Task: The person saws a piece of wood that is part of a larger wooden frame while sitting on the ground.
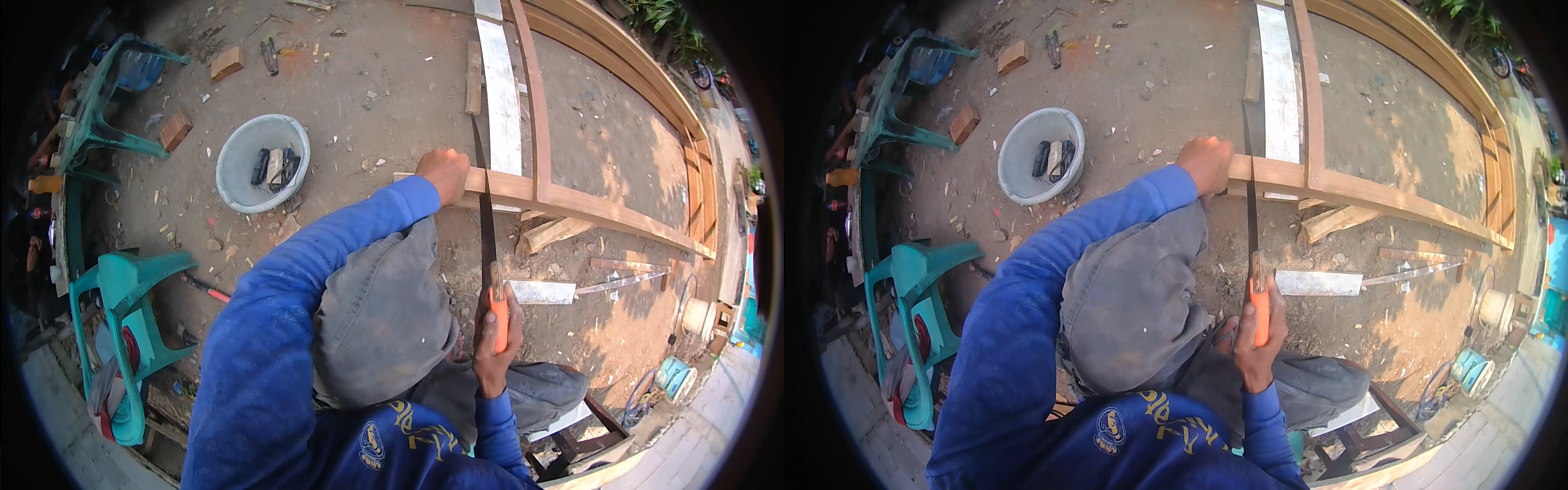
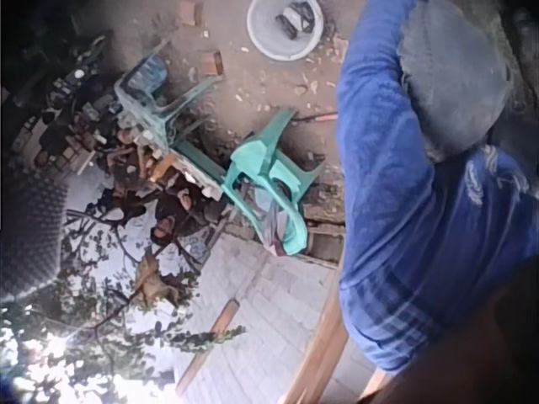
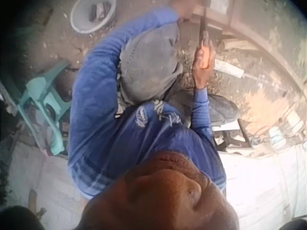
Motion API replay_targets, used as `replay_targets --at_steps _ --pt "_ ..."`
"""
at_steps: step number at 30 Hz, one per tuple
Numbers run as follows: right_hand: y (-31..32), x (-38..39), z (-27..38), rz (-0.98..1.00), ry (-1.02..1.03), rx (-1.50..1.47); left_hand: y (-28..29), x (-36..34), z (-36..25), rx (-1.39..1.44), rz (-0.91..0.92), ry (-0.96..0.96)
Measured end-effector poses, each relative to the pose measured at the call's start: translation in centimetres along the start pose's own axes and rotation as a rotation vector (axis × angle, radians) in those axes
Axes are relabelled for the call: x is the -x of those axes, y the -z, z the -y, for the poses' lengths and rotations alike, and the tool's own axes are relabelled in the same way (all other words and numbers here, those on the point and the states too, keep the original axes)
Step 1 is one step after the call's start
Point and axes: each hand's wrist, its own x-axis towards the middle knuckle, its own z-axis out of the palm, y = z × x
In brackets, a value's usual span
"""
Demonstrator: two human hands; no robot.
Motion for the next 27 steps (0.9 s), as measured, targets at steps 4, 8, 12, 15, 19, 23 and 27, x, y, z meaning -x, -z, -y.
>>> replay_targets --at_steps 4,8,12,15,19,23,27 --pt "-4.7 -11.7 -2.1 -0.058 0.143 -0.026 0.7 -0.2 -0.7 0.022 0.055 0.051" --pt "-1.6 -4.2 -1.0 0.043 -0.1 -0.087 1.7 0.1 0.4 0.008 0.184 0.105" --pt "3.8 8.2 1.4 0.031 -0.027 0.135 2.1 0.9 -0.1 -0.01 0.181 0.078" --pt "2.7 5.7 -0.2 0.027 -0.017 0.084 0.8 0.8 1.1 -0.086 -0.118 -0.024" --pt "-3.7 -7.0 -5.0 -0.085 0.107 -0.055 1.7 -0.7 -1.8 -0.028 0.186 0.014" --pt "-4.0 -7.2 -3.2 -0.03 -0.041 -0.14 -0.1 -0.9 0.7 0.024 0.147 0.064" --pt "2.5 5.1 -1.7 0.024 0.014 0.016 1.6 -0.1 0.7 0.049 0.144 0.099"
